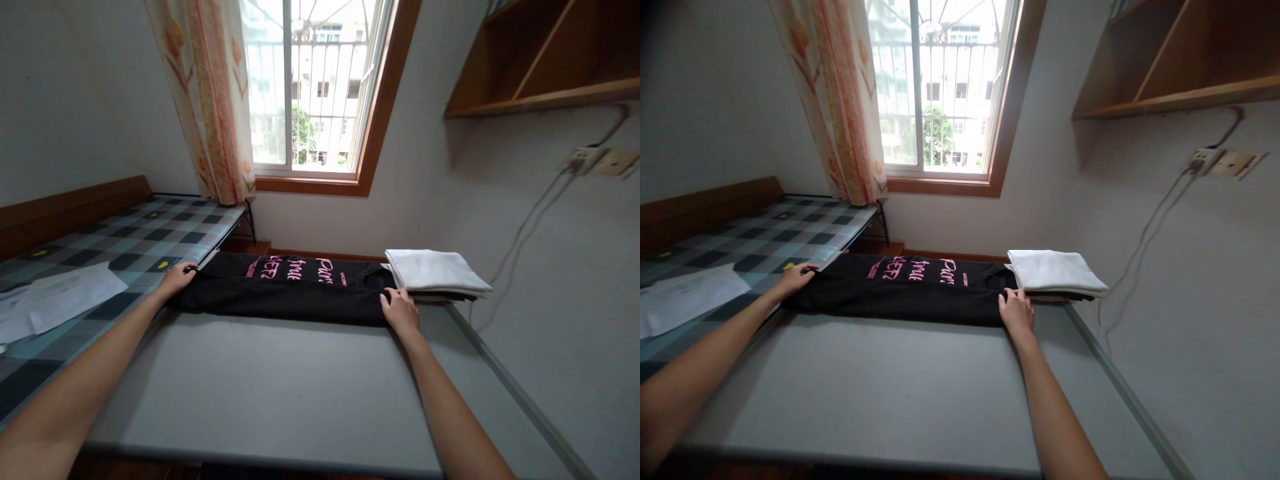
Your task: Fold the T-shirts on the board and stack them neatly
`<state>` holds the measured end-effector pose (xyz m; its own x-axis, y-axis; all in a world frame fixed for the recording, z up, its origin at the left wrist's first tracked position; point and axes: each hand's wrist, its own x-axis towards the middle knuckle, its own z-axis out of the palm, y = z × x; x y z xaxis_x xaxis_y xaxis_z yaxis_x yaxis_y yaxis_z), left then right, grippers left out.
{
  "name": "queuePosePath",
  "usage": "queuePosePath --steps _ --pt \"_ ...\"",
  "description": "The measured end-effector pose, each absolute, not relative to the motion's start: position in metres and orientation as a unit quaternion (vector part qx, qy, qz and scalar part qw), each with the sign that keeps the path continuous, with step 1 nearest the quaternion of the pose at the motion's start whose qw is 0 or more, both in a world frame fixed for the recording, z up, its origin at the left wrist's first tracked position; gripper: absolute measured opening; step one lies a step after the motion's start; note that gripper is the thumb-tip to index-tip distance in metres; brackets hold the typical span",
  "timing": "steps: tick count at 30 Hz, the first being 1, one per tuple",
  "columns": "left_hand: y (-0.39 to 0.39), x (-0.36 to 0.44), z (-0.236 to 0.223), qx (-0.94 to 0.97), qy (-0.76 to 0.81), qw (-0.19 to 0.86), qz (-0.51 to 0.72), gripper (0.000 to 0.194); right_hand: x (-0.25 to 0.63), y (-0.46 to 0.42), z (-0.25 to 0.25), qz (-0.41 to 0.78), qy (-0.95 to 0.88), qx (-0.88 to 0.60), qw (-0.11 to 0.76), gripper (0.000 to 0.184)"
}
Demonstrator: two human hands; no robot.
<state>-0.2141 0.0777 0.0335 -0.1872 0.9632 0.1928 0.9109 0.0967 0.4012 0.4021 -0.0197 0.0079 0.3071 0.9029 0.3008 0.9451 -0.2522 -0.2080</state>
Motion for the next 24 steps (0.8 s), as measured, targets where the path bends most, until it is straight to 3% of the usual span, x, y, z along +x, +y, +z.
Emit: queuePosePath --steps 7,13,18,24 --pt "0.074 -0.206 0.035 0.633 0.748 0.031 0.197 0.045 0.392 -0.003 0.000 -0.084 -0.629 -0.763 0.126 0.038" --pt "0.071 -0.201 0.034 0.631 0.756 -0.015 0.177 0.043 0.391 -0.004 0.012 -0.111 -0.622 -0.759 0.159 0.027" --pt "0.068 -0.193 0.031 0.645 0.746 -0.068 0.150 0.042 0.387 -0.012 0.027 -0.135 -0.592 -0.765 0.214 0.030" --pt "0.052 -0.148 0.029 0.638 0.742 -0.171 0.117 0.042 0.386 -0.020 0.015 -0.111 -0.571 -0.790 0.193 0.042"
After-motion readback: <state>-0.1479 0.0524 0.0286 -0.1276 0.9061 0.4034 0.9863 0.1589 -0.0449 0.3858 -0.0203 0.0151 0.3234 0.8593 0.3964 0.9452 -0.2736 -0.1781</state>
